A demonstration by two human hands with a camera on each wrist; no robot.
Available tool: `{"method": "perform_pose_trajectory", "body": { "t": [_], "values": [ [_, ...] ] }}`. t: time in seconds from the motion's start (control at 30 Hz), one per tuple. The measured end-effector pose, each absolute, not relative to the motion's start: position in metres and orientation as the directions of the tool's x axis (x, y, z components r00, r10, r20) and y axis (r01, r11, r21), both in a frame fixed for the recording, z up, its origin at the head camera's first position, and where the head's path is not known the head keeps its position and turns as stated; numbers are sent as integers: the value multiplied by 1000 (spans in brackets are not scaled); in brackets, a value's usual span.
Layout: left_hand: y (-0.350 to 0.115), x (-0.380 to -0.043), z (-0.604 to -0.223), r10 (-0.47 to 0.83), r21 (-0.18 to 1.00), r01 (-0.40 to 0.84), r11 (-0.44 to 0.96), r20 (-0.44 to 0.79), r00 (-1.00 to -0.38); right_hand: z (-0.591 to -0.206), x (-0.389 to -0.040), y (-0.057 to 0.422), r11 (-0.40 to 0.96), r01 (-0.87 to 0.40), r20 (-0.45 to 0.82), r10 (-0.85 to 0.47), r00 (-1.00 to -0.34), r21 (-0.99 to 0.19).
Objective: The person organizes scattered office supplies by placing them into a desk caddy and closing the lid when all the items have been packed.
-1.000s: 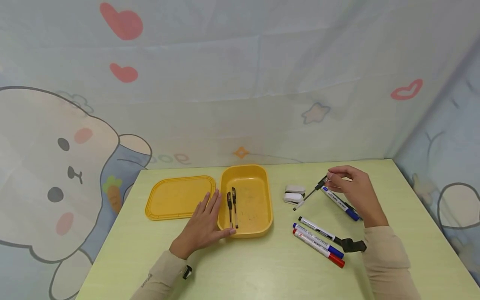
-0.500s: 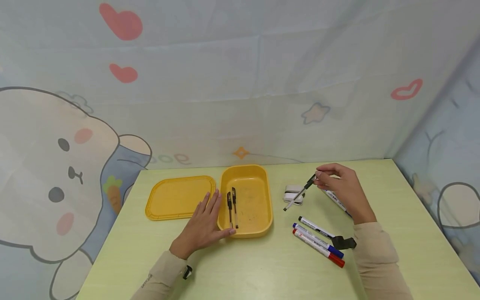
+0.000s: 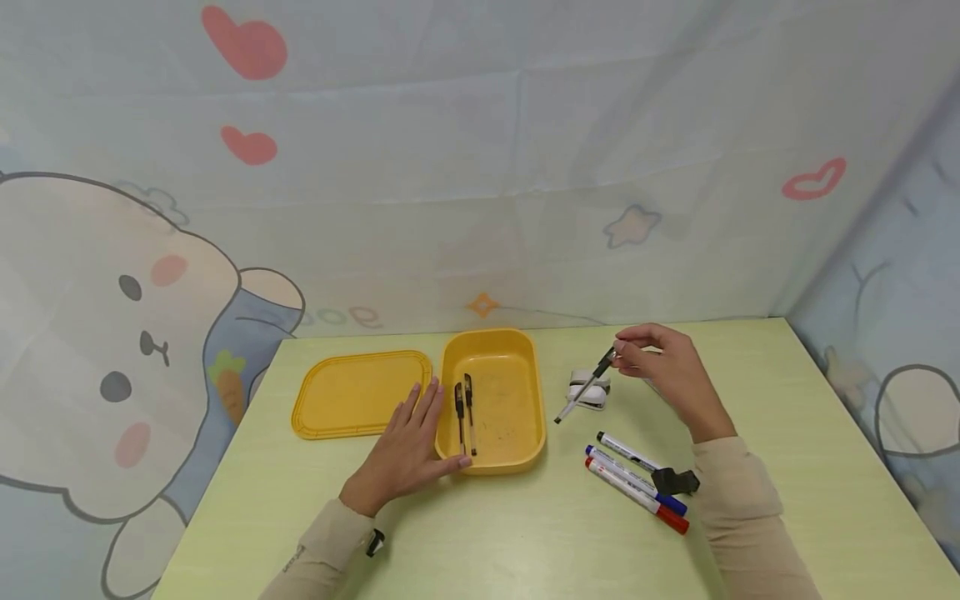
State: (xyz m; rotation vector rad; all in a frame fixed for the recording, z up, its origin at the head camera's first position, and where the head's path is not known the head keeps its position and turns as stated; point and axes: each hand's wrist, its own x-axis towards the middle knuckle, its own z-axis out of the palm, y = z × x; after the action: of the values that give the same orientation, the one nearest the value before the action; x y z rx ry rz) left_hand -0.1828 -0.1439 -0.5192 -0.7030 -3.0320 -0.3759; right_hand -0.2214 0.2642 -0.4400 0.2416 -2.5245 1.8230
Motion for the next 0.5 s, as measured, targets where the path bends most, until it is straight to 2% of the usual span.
{"method": "perform_pose_trajectory", "body": {
  "t": [0.5],
  "values": [
    [-144, -183, -519, 430, 214, 432, 876, 58, -901, -440, -227, 248, 263, -127, 92, -140, -986, -956]
  ]
}}
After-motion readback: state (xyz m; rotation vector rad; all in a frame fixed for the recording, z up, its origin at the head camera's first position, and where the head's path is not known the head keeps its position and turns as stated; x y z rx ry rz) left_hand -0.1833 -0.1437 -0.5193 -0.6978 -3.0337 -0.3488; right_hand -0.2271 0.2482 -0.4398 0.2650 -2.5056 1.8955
